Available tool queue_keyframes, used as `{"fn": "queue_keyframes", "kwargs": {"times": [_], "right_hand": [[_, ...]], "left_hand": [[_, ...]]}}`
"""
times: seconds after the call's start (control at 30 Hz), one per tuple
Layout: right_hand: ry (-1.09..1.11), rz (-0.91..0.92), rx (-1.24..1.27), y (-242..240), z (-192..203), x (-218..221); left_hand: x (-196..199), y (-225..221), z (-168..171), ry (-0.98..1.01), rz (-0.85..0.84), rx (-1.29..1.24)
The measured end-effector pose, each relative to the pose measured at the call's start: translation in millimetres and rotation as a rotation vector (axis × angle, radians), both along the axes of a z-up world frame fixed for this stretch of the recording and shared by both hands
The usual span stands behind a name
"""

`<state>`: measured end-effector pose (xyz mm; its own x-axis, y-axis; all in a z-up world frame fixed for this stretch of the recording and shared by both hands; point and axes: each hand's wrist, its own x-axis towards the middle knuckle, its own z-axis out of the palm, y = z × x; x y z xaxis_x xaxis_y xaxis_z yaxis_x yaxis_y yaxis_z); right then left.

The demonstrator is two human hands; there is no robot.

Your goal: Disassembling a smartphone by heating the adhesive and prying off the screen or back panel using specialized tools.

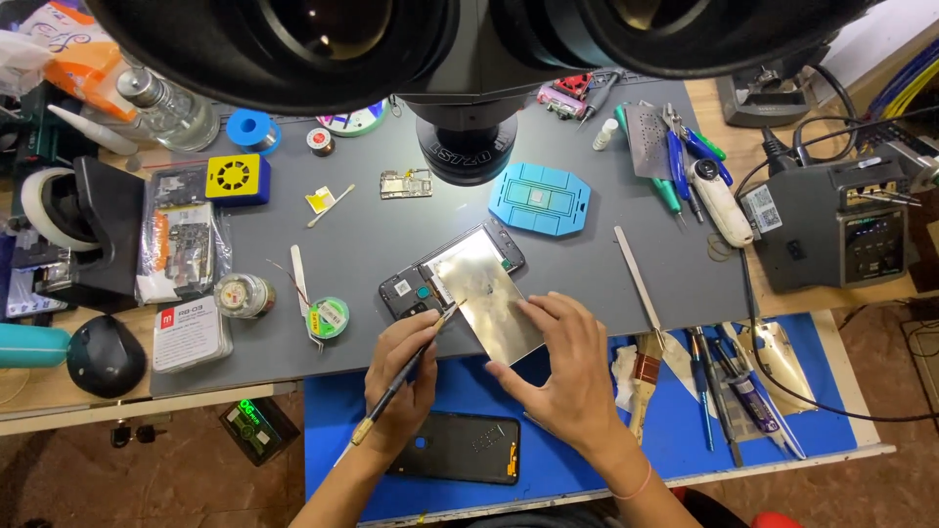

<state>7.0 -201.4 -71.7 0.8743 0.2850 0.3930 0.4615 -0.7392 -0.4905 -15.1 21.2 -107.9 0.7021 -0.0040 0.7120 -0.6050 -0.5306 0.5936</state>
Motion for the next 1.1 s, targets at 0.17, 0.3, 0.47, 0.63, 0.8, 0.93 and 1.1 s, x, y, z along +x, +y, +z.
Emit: {"fn": "queue_keyframes", "kwargs": {"times": [0.17,0.3,0.47,0.63,0.8,0.93,1.1], "right_hand": [[0.034,-0.019,-0.094,2.9,-8.0,-2.1],[0.026,-0.023,-0.079,2.1,-10.7,-4.1],[0.042,-0.022,-0.081,2.0,-11.3,-5.8],[0.044,-0.021,-0.094,2.0,-12.5,-4.4],[0.027,-0.015,-0.074,2.0,-10.0,-2.8],[0.028,-0.016,-0.074,1.9,-9.5,-2.2],[-0.015,0.005,-0.077,2.6,-8.9,2.7]], "left_hand": [[2.1,2.3,-2.5,-0.006,-0.002,0.010],[2.1,2.2,-5.4,-0.015,-0.002,0.026],[2.6,1.9,-5.5,-0.017,-0.007,0.028],[4.8,2.3,-3.7,-0.024,-0.002,0.045],[5.7,2.1,0.7,-0.027,-0.016,0.052],[6.4,1.7,1.1,-0.029,-0.016,0.040],[6.1,3.3,-1.6,-0.014,-0.031,0.067]]}}
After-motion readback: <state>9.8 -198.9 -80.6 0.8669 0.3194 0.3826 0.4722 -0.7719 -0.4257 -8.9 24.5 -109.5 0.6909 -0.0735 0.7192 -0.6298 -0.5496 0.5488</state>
